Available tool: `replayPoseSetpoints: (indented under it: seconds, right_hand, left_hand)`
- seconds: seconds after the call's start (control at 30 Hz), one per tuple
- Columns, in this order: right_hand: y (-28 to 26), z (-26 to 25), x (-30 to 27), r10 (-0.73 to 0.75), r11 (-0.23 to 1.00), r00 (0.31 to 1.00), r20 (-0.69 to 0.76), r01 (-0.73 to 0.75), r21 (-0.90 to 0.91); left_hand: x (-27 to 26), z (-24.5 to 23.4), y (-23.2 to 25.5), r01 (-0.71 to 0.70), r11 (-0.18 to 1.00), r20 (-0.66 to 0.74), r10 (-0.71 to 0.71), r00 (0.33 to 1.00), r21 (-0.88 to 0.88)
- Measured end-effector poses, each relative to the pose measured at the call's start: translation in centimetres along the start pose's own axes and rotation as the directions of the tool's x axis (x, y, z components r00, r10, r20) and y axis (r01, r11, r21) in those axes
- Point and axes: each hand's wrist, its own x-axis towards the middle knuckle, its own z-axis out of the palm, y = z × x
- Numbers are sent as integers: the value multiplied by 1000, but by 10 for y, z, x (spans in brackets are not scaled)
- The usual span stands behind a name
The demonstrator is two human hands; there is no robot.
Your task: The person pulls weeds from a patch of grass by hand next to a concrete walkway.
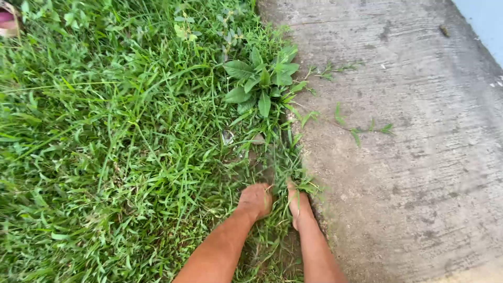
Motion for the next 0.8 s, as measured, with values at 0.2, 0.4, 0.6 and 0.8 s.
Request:
replayPoseSetpoints:
  seconds: [0.2,0.4,0.6,0.8]
  right_hand:
    - [54,2,105,-142,897,988,-60,103,-429]
    - [80,10,46,-325,898,944,-54,290,-331]
    - [76,-3,-21,-716,355,672,190,584,-730]
    - [38,-7,-79,-715,658,694,80,708,-258]
  left_hand:
    - [-74,-9,5,-362,906,374,265,889,219]
    - [-112,-65,15,-86,980,318,141,938,-182]
    - [-92,-45,-12,-22,915,-322,-120,939,-403]
    - [-54,-74,27,-154,959,-144,122,982,-239]
